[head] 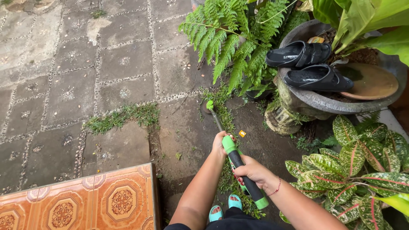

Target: Removing weeds from between stone pavers using a long-handled weeding tool

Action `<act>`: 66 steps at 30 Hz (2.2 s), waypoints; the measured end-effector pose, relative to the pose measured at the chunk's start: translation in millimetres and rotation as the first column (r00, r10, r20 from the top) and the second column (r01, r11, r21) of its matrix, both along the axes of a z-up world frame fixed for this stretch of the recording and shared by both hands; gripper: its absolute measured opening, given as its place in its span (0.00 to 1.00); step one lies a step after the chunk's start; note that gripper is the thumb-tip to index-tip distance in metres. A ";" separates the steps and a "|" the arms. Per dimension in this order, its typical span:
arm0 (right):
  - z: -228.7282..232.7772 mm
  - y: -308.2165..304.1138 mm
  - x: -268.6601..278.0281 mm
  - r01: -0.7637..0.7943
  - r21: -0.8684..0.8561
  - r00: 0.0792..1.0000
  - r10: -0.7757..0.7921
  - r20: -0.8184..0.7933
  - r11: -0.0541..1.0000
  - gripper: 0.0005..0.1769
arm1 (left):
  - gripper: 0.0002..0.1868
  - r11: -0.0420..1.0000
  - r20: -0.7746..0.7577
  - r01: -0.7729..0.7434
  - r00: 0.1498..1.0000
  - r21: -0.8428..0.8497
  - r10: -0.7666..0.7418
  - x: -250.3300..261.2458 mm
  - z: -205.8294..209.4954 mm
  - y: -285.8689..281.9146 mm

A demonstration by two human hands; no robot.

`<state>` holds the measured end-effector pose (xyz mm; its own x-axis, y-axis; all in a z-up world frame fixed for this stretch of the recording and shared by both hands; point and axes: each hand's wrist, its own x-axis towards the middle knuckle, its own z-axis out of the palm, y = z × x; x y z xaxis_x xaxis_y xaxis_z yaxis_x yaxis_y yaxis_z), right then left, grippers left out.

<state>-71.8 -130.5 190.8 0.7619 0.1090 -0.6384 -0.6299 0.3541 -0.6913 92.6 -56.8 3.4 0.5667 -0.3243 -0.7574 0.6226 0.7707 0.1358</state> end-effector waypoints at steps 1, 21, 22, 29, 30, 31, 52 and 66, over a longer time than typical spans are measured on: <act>1.1 2.1 -2.1 0.000 0.001 1.000 0.000 -0.001 1.000 0.31 | 0.09 1.000 -0.001 0.000 1.000 0.001 0.000 -2.1 0.3 2.9; 10.3 -8.8 -24.5 0.046 -0.017 0.999 -0.046 0.013 0.999 0.23 | 0.10 0.996 0.019 0.082 0.996 0.019 -0.082 -13.5 -16.2 -20.6; 7.4 -11.0 -24.5 0.047 -0.017 0.999 -0.047 0.013 0.999 0.23 | 0.10 0.996 0.019 0.083 0.996 0.019 -0.083 -14.2 -15.1 -22.3; 7.3 -22.6 -22.8 0.057 -0.019 0.998 -0.057 0.019 0.998 0.24 | 0.10 0.996 0.008 0.085 0.996 0.002 -0.085 -13.7 -10.3 -34.0; 9.1 -23.8 -22.3 0.058 -0.020 0.998 -0.058 0.022 0.998 0.24 | 0.10 0.996 0.005 0.088 0.996 0.000 -0.088 -13.6 -9.4 -36.1; 11.4 -25.5 -23.4 0.061 -0.020 0.998 -0.060 0.022 0.998 0.24 | 0.10 0.996 0.006 0.090 0.996 0.000 -0.090 -13.6 -10.8 -39.2; 6.3 -30.8 -6.1 0.012 0.029 0.999 -0.013 0.030 1.000 0.23 | 0.08 0.996 0.049 0.056 0.997 0.062 -0.059 0.0 -18.2 -26.3; 14.5 -49.6 -4.2 0.031 0.003 0.999 -0.031 0.038 1.000 0.22 | 0.07 0.997 0.020 0.070 0.997 0.028 -0.071 6.0 -27.3 -52.8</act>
